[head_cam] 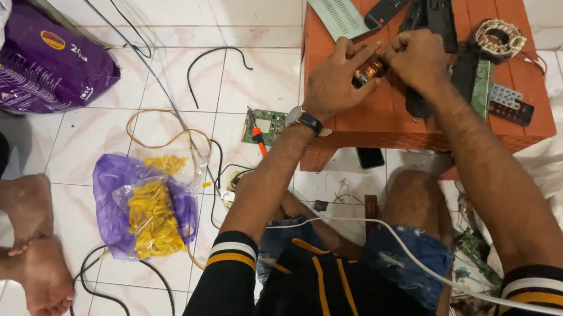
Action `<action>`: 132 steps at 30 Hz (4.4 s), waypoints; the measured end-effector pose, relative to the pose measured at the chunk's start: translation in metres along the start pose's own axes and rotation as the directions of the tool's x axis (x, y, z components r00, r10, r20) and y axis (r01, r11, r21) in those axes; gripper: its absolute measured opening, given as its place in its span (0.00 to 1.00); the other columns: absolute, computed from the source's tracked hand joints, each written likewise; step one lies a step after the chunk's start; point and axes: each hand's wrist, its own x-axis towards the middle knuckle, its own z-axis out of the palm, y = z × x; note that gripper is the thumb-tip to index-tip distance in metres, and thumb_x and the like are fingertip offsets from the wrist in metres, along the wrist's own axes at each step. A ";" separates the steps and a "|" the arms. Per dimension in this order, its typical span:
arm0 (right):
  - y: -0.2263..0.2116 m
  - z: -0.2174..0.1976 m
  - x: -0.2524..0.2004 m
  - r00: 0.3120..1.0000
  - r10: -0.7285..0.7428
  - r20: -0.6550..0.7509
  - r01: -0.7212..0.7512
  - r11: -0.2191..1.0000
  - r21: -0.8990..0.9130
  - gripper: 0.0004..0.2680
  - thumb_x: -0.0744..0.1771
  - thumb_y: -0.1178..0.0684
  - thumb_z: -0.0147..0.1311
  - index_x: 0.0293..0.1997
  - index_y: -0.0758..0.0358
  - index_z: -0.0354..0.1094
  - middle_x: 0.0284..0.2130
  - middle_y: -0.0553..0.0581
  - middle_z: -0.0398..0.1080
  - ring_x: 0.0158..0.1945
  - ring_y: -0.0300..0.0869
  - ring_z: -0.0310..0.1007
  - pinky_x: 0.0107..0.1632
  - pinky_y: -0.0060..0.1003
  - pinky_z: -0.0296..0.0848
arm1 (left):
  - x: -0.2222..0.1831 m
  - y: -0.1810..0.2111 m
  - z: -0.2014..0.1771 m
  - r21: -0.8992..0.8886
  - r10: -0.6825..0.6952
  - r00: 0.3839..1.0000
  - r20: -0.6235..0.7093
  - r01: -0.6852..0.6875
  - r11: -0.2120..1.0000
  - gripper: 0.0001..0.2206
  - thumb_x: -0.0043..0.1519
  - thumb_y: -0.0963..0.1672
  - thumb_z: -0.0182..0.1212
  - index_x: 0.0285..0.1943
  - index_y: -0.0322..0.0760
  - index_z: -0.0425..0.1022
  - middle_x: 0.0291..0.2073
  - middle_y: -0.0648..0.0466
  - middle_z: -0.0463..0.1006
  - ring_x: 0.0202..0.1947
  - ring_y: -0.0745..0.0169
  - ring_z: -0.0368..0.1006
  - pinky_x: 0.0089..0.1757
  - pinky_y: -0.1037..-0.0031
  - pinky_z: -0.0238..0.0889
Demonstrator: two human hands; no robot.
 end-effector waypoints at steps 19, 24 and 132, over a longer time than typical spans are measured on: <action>-0.012 -0.002 0.010 0.994 0.061 0.089 -0.063 0.998 0.019 0.08 0.67 0.56 0.66 0.29 0.64 0.74 0.24 0.51 0.74 0.22 0.39 0.67 0.29 0.37 0.69 | 0.002 -0.011 -0.011 -0.154 -0.015 0.987 0.162 0.040 0.987 0.26 0.58 0.58 0.64 0.64 0.53 0.74 0.42 0.59 0.67 0.37 0.67 0.75 0.38 0.75 0.70; -0.010 -0.004 0.008 0.995 0.050 0.091 -0.054 0.997 0.047 0.10 0.68 0.57 0.65 0.26 0.66 0.71 0.23 0.52 0.71 0.22 0.40 0.65 0.29 0.38 0.68 | 0.009 -0.020 -0.006 -0.135 0.020 0.982 0.190 0.006 0.991 0.30 0.58 0.63 0.59 0.64 0.53 0.73 0.40 0.60 0.67 0.33 0.67 0.73 0.34 0.75 0.68; -0.072 -0.011 -0.066 0.963 -0.155 -0.218 0.160 0.987 0.005 0.01 0.67 0.62 0.60 0.39 0.66 0.72 0.28 0.55 0.72 0.23 0.43 0.64 0.28 0.37 0.63 | 0.008 -0.019 0.001 0.062 0.076 0.996 0.039 -0.079 0.995 0.32 0.57 0.58 0.70 0.68 0.51 0.65 0.46 0.59 0.71 0.40 0.66 0.75 0.38 0.76 0.71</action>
